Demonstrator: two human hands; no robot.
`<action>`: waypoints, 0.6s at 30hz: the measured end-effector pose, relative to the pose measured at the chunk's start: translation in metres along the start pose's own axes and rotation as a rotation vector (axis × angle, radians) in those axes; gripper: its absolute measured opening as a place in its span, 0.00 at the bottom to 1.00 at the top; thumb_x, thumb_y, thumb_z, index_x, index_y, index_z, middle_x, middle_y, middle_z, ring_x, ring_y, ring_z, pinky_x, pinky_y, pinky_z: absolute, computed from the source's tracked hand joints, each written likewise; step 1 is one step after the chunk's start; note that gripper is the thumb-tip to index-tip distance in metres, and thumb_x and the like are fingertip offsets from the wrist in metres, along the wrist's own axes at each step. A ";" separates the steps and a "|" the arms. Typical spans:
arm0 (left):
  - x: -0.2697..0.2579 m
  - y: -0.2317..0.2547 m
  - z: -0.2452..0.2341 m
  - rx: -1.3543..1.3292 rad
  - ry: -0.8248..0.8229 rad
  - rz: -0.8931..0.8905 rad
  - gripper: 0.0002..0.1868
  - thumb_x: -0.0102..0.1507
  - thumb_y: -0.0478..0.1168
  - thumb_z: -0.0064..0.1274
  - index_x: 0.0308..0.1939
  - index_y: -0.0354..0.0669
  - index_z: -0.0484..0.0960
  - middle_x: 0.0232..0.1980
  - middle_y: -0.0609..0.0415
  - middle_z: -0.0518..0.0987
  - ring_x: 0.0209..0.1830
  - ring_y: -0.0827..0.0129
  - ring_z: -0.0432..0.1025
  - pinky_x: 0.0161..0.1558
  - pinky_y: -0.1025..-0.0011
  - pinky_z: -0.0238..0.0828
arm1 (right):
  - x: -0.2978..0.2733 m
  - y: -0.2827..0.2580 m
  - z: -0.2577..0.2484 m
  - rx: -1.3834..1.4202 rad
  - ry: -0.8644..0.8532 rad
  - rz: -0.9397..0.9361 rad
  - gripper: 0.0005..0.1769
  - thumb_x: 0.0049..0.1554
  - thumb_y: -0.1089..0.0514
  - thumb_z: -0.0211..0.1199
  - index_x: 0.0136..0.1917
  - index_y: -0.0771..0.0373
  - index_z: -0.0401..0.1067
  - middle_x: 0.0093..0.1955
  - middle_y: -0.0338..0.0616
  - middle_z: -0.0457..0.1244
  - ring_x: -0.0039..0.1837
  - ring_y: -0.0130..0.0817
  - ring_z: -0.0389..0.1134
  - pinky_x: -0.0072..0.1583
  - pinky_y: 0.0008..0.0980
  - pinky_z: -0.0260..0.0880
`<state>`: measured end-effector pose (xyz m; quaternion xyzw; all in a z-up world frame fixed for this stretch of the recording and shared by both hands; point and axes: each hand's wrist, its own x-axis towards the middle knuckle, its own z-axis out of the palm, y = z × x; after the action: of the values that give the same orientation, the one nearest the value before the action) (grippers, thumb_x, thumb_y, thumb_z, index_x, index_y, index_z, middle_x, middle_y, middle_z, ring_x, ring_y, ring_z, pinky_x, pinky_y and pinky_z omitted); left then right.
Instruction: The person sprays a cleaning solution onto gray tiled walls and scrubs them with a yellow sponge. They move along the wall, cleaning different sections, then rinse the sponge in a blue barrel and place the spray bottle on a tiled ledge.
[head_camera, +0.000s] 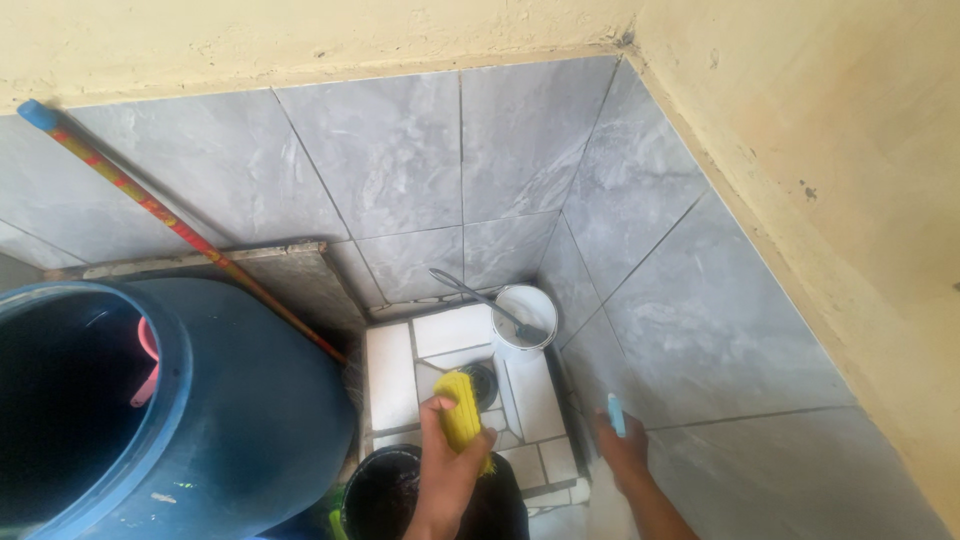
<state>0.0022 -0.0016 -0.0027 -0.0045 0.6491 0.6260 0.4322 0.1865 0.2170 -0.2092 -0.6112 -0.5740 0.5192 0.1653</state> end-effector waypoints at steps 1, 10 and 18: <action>0.000 -0.001 -0.001 -0.009 -0.007 0.002 0.31 0.58 0.32 0.57 0.56 0.59 0.56 0.56 0.42 0.67 0.49 0.58 0.71 0.42 0.63 0.74 | -0.001 0.001 -0.001 -0.004 0.008 0.016 0.16 0.58 0.51 0.63 0.37 0.65 0.71 0.32 0.45 0.63 0.34 0.34 0.62 0.39 0.40 0.62; -0.004 0.006 0.002 0.037 0.017 -0.071 0.30 0.60 0.34 0.58 0.55 0.60 0.55 0.59 0.43 0.66 0.51 0.59 0.72 0.44 0.63 0.76 | -0.016 0.006 -0.004 -0.060 0.006 0.024 0.18 0.59 0.48 0.62 0.37 0.64 0.72 0.33 0.43 0.64 0.37 0.33 0.63 0.41 0.37 0.63; 0.008 -0.007 -0.006 -0.008 0.002 0.022 0.31 0.58 0.30 0.55 0.56 0.59 0.56 0.55 0.44 0.68 0.47 0.60 0.72 0.40 0.64 0.76 | -0.003 -0.009 0.005 0.014 0.017 -0.092 0.19 0.60 0.48 0.64 0.37 0.65 0.72 0.32 0.43 0.61 0.36 0.33 0.60 0.40 0.39 0.61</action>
<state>-0.0021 -0.0039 -0.0136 0.0005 0.6469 0.6334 0.4247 0.1776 0.2152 -0.2026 -0.5875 -0.5963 0.5100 0.1981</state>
